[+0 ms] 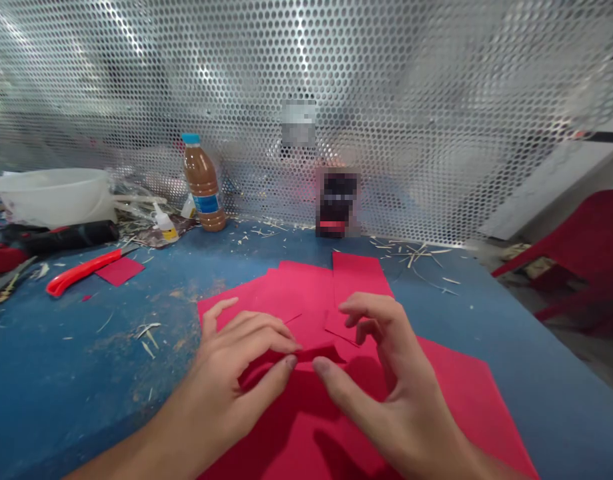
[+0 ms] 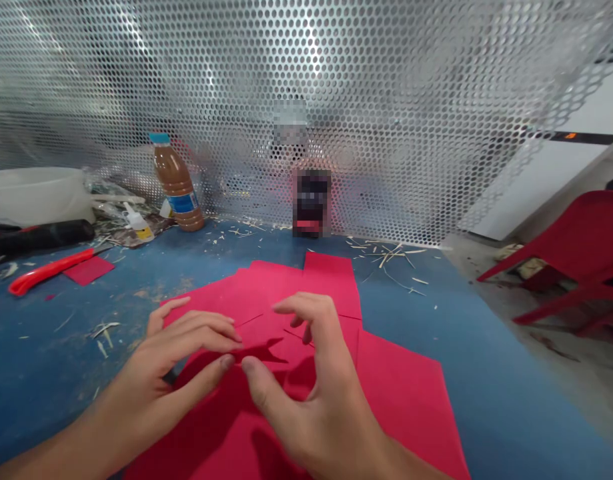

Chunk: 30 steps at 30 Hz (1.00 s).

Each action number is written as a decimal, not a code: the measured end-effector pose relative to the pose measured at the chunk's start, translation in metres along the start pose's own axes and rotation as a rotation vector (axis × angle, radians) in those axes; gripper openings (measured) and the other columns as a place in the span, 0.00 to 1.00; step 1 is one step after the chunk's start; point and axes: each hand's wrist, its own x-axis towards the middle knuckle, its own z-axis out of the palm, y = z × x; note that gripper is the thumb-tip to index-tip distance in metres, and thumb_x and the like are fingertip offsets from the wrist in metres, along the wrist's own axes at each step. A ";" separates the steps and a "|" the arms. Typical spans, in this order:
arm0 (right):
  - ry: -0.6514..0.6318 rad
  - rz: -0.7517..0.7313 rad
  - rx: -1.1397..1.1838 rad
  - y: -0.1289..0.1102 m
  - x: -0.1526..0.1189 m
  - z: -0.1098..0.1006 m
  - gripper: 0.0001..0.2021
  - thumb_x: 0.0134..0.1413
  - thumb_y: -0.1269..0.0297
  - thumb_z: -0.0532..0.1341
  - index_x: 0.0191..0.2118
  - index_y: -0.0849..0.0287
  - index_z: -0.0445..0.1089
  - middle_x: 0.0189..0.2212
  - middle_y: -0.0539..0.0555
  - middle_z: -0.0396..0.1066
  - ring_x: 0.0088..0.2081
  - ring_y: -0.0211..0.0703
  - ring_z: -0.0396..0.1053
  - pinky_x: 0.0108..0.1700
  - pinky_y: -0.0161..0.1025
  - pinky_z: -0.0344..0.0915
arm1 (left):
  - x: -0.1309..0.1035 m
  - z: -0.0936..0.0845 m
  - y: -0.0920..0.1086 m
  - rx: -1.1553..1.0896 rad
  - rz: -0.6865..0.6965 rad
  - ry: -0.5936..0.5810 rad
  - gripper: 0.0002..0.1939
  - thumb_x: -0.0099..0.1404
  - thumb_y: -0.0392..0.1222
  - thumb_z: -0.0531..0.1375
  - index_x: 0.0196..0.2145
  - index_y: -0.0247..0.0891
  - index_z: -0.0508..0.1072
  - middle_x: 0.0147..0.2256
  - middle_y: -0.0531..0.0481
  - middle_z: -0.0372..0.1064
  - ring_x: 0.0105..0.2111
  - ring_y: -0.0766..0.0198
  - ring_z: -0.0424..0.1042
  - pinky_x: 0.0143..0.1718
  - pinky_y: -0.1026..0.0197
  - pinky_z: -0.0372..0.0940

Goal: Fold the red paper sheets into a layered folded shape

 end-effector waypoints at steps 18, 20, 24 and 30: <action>-0.176 -0.065 -0.038 -0.008 0.006 -0.007 0.03 0.66 0.67 0.64 0.38 0.52 0.73 0.42 0.54 0.70 0.46 0.47 0.72 0.47 0.43 0.71 | 0.003 -0.009 0.016 0.000 0.084 0.036 0.08 0.73 0.33 0.58 0.39 0.47 0.72 0.38 0.59 0.77 0.40 0.62 0.75 0.54 0.52 0.48; -0.174 -0.002 0.021 -0.007 0.007 -0.007 0.04 0.66 0.67 0.64 0.37 0.51 0.73 0.42 0.54 0.70 0.49 0.48 0.72 0.50 0.44 0.70 | 0.004 -0.011 0.014 -0.021 0.059 0.036 0.08 0.73 0.35 0.59 0.38 0.48 0.73 0.38 0.59 0.77 0.40 0.62 0.74 0.53 0.52 0.49; -0.180 0.096 0.136 -0.001 0.008 -0.007 0.05 0.65 0.66 0.66 0.36 0.50 0.76 0.42 0.53 0.69 0.49 0.47 0.71 0.52 0.44 0.69 | 0.005 -0.013 0.010 -0.075 0.023 0.037 0.08 0.72 0.35 0.60 0.36 0.47 0.75 0.37 0.59 0.75 0.39 0.62 0.73 0.54 0.52 0.49; -0.148 0.209 0.289 0.007 0.008 -0.007 0.04 0.63 0.61 0.70 0.34 0.49 0.78 0.42 0.51 0.69 0.47 0.46 0.71 0.52 0.45 0.68 | 0.007 -0.013 0.006 -0.109 0.007 0.058 0.07 0.72 0.35 0.61 0.36 0.46 0.75 0.38 0.58 0.74 0.40 0.62 0.72 0.54 0.53 0.50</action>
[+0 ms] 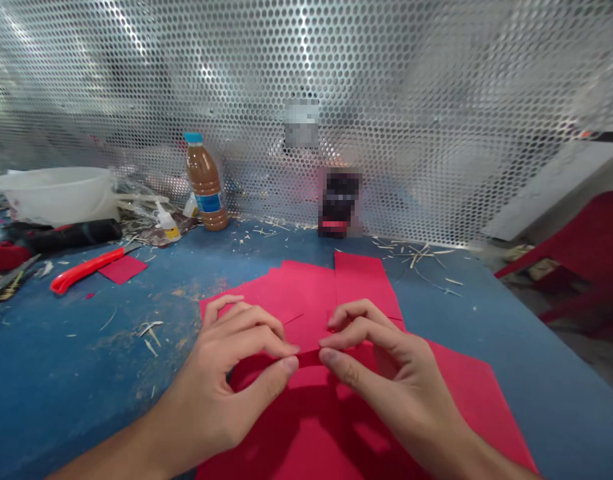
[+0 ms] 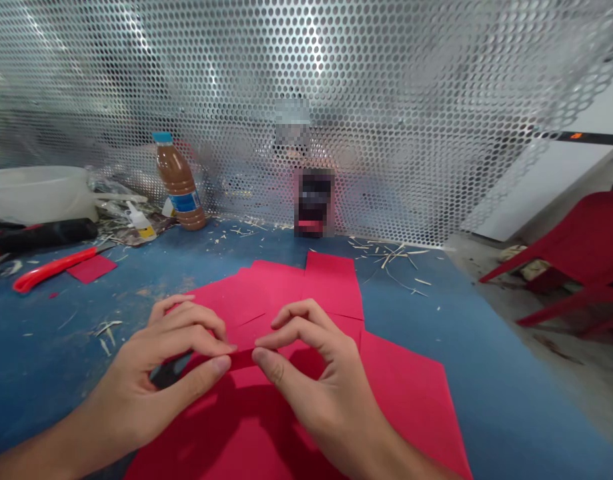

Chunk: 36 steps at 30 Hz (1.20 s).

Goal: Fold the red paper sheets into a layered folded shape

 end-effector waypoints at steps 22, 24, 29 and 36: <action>-0.267 0.373 0.271 -0.007 0.010 -0.010 0.20 0.61 0.50 0.71 0.53 0.51 0.69 0.40 0.49 0.67 0.38 0.39 0.70 0.40 0.37 0.72 | -0.002 0.007 -0.015 -0.656 -0.414 -0.067 0.18 0.74 0.56 0.59 0.32 0.41 0.71 0.28 0.55 0.65 0.27 0.66 0.65 0.28 0.64 0.62; -0.297 0.391 0.286 -0.007 0.010 -0.009 0.17 0.62 0.48 0.69 0.47 0.54 0.73 0.36 0.49 0.69 0.36 0.41 0.71 0.39 0.38 0.72 | -0.004 0.009 -0.016 -0.508 -0.374 -0.032 0.13 0.76 0.53 0.57 0.38 0.43 0.72 0.31 0.54 0.69 0.30 0.64 0.70 0.31 0.63 0.66; -0.228 0.348 0.170 -0.012 0.008 -0.005 0.18 0.60 0.45 0.68 0.35 0.56 0.76 0.30 0.50 0.73 0.32 0.43 0.71 0.34 0.38 0.71 | -0.015 0.010 -0.016 0.116 0.042 0.079 0.36 0.67 0.50 0.68 0.67 0.50 0.56 0.61 0.42 0.69 0.60 0.46 0.70 0.60 0.45 0.66; -0.345 0.335 0.150 -0.020 0.006 -0.002 0.20 0.53 0.43 0.73 0.28 0.55 0.75 0.26 0.48 0.72 0.31 0.43 0.71 0.33 0.38 0.70 | -0.009 0.010 -0.004 -0.066 0.048 -0.102 0.08 0.73 0.37 0.58 0.49 0.45 0.72 0.43 0.49 0.79 0.42 0.55 0.79 0.44 0.55 0.73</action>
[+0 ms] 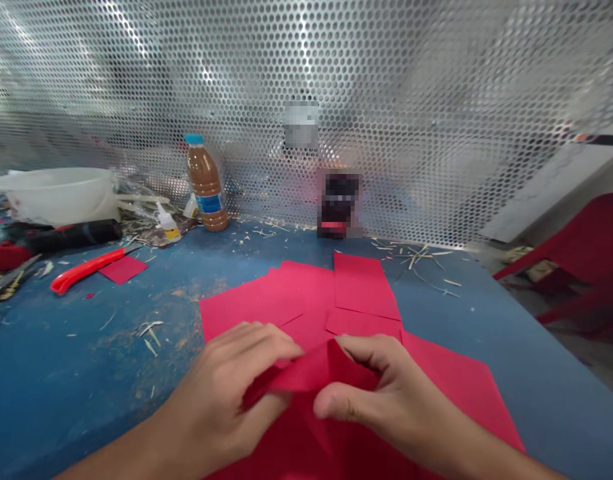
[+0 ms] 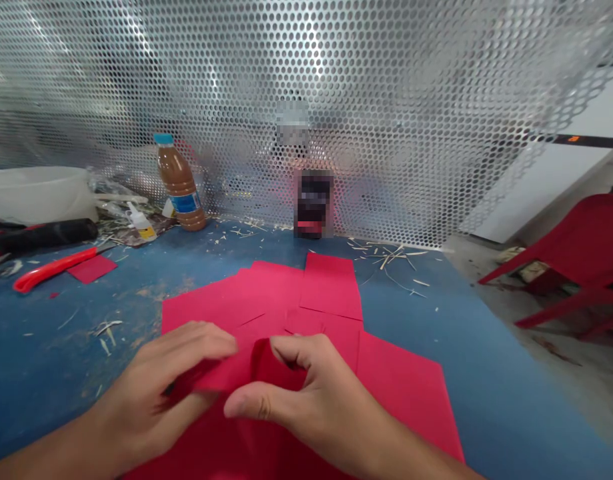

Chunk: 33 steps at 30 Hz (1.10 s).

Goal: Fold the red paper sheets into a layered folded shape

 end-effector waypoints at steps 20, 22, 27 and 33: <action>0.128 -0.363 -0.980 0.026 0.003 0.000 0.08 0.63 0.68 0.62 0.48 0.57 0.71 0.46 0.58 0.75 0.48 0.58 0.69 0.54 0.60 0.66 | 0.008 0.004 -0.023 0.460 0.170 -0.096 0.07 0.76 0.37 0.57 0.49 0.38 0.73 0.45 0.45 0.77 0.44 0.50 0.74 0.46 0.48 0.65; 0.140 -0.436 -1.075 0.032 0.004 0.000 0.06 0.67 0.69 0.59 0.46 0.57 0.72 0.45 0.58 0.76 0.47 0.57 0.69 0.54 0.59 0.65 | 0.008 0.007 -0.031 0.576 0.328 -0.093 0.07 0.77 0.35 0.56 0.47 0.36 0.74 0.44 0.45 0.77 0.43 0.51 0.74 0.46 0.48 0.65; 0.232 -0.513 -1.161 0.038 0.003 0.002 0.10 0.69 0.67 0.58 0.52 0.59 0.72 0.46 0.57 0.77 0.46 0.56 0.70 0.51 0.56 0.65 | 0.006 0.009 -0.029 0.616 0.268 -0.080 0.11 0.77 0.43 0.59 0.49 0.34 0.75 0.44 0.44 0.78 0.43 0.49 0.75 0.45 0.46 0.67; 0.239 -0.450 -1.130 0.037 0.002 0.003 0.11 0.67 0.61 0.61 0.51 0.59 0.74 0.46 0.58 0.76 0.48 0.57 0.69 0.53 0.56 0.64 | 0.002 0.012 -0.021 0.655 0.116 -0.157 0.26 0.69 0.55 0.67 0.55 0.32 0.75 0.49 0.39 0.76 0.47 0.41 0.75 0.45 0.40 0.70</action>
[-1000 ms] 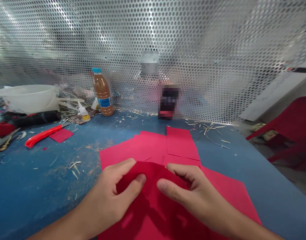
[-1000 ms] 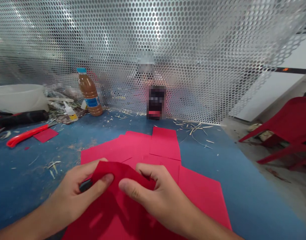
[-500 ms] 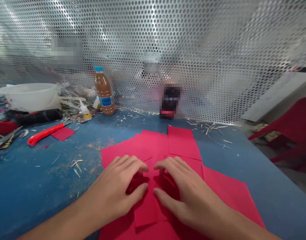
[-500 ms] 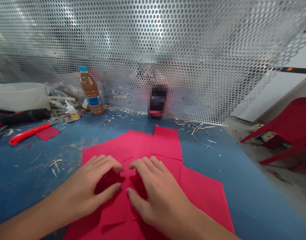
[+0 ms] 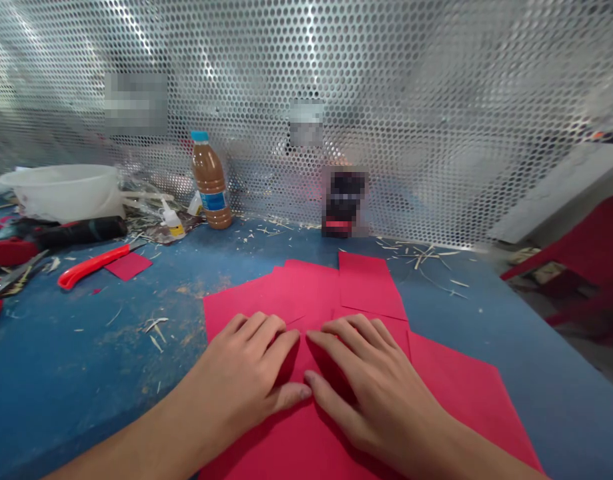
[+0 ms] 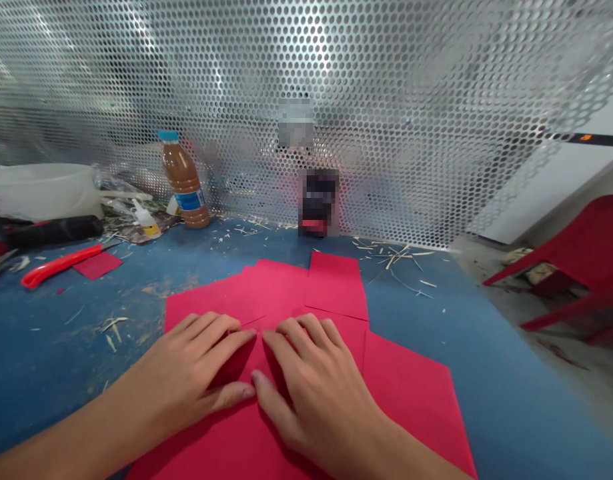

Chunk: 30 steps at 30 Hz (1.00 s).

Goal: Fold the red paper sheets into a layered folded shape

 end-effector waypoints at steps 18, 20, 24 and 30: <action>0.088 -0.165 -0.251 -0.002 -0.015 -0.006 0.19 0.71 0.56 0.57 0.56 0.61 0.77 0.53 0.54 0.81 0.53 0.60 0.73 0.55 0.53 0.61 | -0.003 -0.006 -0.007 0.060 0.154 0.153 0.13 0.77 0.44 0.56 0.50 0.36 0.78 0.50 0.48 0.79 0.52 0.50 0.73 0.62 0.45 0.55; 0.071 -0.156 -0.232 -0.001 -0.013 -0.008 0.20 0.70 0.55 0.57 0.57 0.60 0.76 0.54 0.53 0.80 0.52 0.60 0.73 0.54 0.54 0.63 | -0.003 -0.008 -0.009 0.025 0.153 0.120 0.14 0.77 0.45 0.57 0.50 0.37 0.78 0.50 0.48 0.79 0.53 0.49 0.72 0.63 0.45 0.55; 0.050 -0.135 -0.213 0.000 -0.010 -0.009 0.19 0.68 0.55 0.59 0.56 0.59 0.77 0.53 0.52 0.81 0.49 0.60 0.74 0.52 0.54 0.64 | -0.004 -0.011 -0.010 -0.032 0.172 0.094 0.13 0.76 0.45 0.57 0.48 0.37 0.78 0.45 0.47 0.79 0.48 0.50 0.74 0.60 0.44 0.59; 0.056 -0.125 -0.227 -0.004 -0.012 -0.008 0.19 0.68 0.56 0.59 0.56 0.60 0.78 0.54 0.51 0.81 0.49 0.59 0.73 0.54 0.55 0.63 | -0.002 -0.012 -0.002 -0.066 0.114 0.058 0.14 0.75 0.44 0.57 0.49 0.35 0.78 0.42 0.43 0.78 0.42 0.48 0.74 0.55 0.40 0.65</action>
